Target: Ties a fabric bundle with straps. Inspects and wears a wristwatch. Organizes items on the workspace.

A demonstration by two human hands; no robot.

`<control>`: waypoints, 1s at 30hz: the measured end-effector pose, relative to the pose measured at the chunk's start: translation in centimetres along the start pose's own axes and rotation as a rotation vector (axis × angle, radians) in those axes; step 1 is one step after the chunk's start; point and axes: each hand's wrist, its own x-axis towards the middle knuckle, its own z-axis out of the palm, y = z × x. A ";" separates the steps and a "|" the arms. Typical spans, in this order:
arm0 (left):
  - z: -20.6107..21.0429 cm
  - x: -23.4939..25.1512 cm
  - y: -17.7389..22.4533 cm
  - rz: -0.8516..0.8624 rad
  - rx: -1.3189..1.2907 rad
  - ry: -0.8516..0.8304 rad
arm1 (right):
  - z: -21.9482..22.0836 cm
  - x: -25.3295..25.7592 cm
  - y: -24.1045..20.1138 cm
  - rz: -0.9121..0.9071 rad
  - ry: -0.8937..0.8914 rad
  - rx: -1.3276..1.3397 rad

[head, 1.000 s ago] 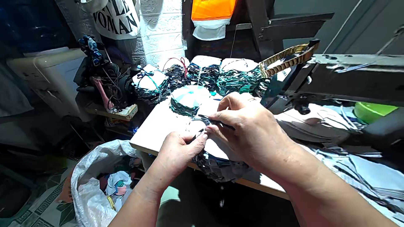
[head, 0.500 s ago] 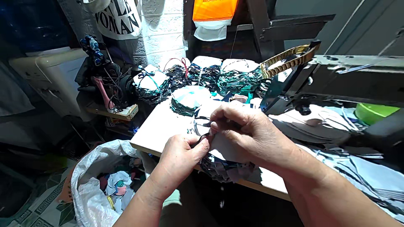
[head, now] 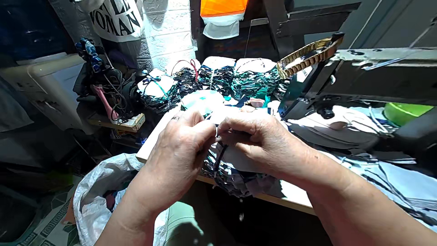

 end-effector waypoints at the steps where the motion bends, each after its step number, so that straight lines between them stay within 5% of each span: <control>1: 0.2 0.4 -0.1 0.025 -0.032 0.013 | -0.2 0.0 0.1 0.015 -0.013 0.022; 12: 6.4 -0.1 1.8 -0.174 -0.347 0.383 | -1.6 -0.3 0.1 0.189 -0.028 0.192; 22: 6.6 0.2 2.3 -0.347 -0.645 0.306 | -2.5 -0.3 0.2 0.216 -0.069 0.234; 30: 6.0 0.8 1.1 -0.252 -0.587 0.367 | -2.6 0.0 0.7 0.187 -0.078 0.255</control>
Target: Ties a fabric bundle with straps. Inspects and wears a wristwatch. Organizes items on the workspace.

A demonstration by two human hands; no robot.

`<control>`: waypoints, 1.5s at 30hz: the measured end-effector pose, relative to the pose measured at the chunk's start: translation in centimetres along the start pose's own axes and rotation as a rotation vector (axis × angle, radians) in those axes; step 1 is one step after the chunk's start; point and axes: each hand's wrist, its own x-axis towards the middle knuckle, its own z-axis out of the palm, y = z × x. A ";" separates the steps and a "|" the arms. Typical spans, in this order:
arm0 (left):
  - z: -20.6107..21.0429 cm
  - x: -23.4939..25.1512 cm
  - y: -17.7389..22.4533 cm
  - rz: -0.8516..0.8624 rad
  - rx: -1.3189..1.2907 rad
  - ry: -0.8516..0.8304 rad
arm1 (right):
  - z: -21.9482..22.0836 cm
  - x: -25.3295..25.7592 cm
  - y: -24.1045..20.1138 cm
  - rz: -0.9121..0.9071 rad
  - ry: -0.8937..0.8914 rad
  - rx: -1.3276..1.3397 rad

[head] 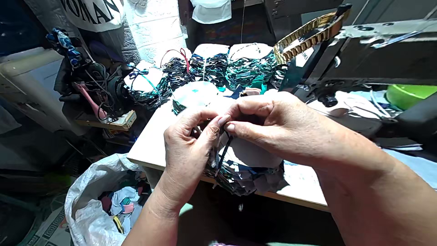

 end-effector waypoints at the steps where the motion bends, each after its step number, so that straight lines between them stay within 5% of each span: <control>1: -0.2 0.3 -0.1 0.040 0.050 0.021 | 0.1 0.0 0.1 -0.002 0.006 0.002; 7: -1.6 1.1 1.1 0.241 0.579 0.156 | 0.3 0.3 0.4 0.028 0.064 0.007; 16: 0.4 -1.2 1.3 -0.133 0.071 -0.066 | -0.2 -0.1 0.1 0.090 0.075 0.124; 39: 1.9 -0.7 2.6 -0.284 0.069 -0.117 | 0.7 -1.5 1.6 -0.122 0.290 0.144; 45: 1.4 -0.1 2.4 -0.306 -0.026 -0.215 | 0.1 -1.6 1.9 -0.170 0.209 0.198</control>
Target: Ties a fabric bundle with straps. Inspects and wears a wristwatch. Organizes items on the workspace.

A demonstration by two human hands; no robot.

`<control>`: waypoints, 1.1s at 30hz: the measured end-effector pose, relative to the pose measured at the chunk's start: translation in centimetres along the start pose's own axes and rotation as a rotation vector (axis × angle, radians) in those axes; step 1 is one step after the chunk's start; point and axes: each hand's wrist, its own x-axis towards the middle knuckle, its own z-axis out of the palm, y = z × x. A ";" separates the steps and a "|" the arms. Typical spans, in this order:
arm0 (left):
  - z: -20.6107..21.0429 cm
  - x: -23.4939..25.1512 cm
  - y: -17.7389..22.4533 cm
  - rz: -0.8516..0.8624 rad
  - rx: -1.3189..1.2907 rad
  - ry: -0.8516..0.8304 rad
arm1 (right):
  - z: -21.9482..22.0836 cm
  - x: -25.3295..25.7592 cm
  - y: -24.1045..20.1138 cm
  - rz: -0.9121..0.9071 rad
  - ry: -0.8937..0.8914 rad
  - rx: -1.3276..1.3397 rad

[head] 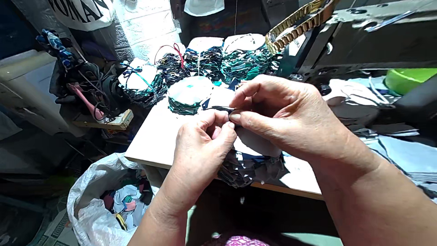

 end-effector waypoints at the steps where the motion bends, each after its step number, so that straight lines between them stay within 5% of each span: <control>1: -0.2 0.2 -0.1 0.003 -0.014 -0.018 | -0.4 0.0 0.0 -0.006 -0.057 0.008; 5: -0.5 0.7 -0.5 0.015 -0.061 -0.051 | -2.0 0.2 0.1 -0.023 -0.224 0.038; 20: -0.6 0.8 0.2 0.060 0.031 -0.112 | -1.3 -0.4 -2.0 -0.177 -0.140 -0.595; 33: -0.3 1.1 0.1 0.080 0.008 -0.103 | -3.5 0.7 -1.3 0.094 -0.300 -0.360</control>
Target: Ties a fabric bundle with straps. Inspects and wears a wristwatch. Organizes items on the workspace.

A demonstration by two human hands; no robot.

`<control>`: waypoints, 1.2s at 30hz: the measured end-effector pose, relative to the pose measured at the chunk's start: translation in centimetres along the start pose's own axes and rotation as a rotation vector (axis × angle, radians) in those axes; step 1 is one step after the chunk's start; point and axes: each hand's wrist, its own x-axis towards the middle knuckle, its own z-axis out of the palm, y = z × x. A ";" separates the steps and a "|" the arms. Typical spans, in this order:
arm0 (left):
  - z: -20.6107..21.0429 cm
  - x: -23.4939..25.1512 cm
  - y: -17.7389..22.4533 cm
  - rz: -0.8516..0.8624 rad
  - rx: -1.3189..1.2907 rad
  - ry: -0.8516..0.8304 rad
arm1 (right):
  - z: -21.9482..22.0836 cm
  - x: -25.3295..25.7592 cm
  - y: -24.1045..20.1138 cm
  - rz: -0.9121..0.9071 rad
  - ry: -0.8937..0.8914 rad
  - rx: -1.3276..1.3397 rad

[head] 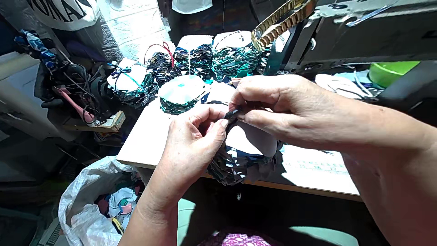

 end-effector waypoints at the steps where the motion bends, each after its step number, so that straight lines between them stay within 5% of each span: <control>1: 0.0 0.0 0.0 0.001 -0.001 0.001 | -0.2 0.1 0.1 0.033 -0.026 0.037; 8: 0.0 0.0 -0.2 0.011 -0.002 0.007 | -0.2 0.6 0.0 0.122 -0.016 0.151; 20: 0.1 0.8 -0.8 0.009 -0.022 0.004 | 1.7 -0.1 0.7 -0.036 0.220 0.120; 27: -0.2 0.5 -0.9 0.019 -0.020 -0.009 | 2.0 0.0 0.7 -0.102 0.151 -0.103; 36: 0.0 0.1 -0.4 0.024 -0.003 0.006 | -0.3 0.5 0.3 0.103 -0.066 0.238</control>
